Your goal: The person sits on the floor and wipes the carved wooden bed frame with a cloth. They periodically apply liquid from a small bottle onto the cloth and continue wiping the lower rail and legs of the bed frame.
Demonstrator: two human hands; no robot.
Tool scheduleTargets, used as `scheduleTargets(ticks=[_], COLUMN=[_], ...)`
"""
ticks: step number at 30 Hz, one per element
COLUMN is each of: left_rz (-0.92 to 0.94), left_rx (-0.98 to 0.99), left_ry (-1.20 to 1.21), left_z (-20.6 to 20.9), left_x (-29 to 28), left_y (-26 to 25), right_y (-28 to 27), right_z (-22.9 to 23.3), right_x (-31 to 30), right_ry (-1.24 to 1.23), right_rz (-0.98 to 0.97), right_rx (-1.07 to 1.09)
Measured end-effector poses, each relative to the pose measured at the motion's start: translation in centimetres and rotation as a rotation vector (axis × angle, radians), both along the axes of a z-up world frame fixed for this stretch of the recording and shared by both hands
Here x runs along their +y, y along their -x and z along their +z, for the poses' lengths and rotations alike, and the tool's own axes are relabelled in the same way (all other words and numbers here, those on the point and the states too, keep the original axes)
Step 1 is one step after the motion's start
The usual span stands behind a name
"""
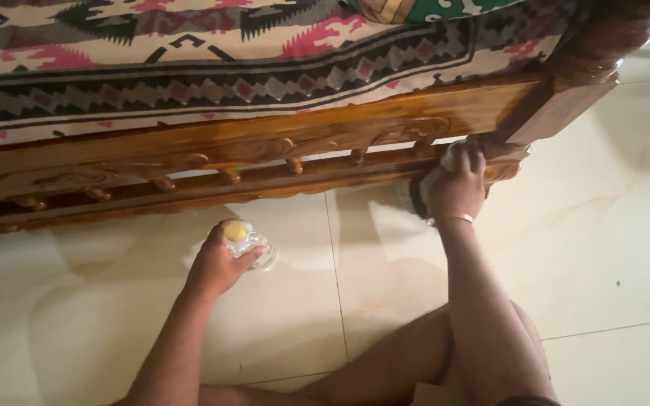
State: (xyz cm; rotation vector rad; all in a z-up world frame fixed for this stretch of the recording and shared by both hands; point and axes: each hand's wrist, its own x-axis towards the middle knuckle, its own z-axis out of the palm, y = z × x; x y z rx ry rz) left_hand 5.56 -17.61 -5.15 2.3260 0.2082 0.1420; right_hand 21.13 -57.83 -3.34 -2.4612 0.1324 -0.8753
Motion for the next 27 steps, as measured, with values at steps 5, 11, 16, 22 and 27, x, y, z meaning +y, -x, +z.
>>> scheduleTargets(ticks=[5, 11, 16, 22, 27], left_rz=[-0.012, -0.002, 0.021, 0.01, 0.02], left_rx=[-0.024, -0.005, 0.059, 0.081, 0.137], left_ry=[-0.003, -0.032, -0.039, -0.073, -0.027], left_z=[-0.2, 0.0, 0.5, 0.7, 1.2], left_x=[-0.2, -0.1, -0.2, 0.0, 0.2], left_y=[-0.2, -0.1, 0.1, 0.2, 0.0], right_y=[1.8, 5.3, 4.8, 3.1, 1.2], right_z=[2.3, 2.9, 1.7, -0.4, -0.2], right_x=[1.4, 6.5, 11.8, 15.8, 17.3], right_ry=[0.031, -0.026, 0.089, 0.095, 0.103], right_rz=[0.248, 0.649, 0.592, 0.489, 0.448], right_rx=[0.299, 0.065, 0.073, 0.22, 0.36])
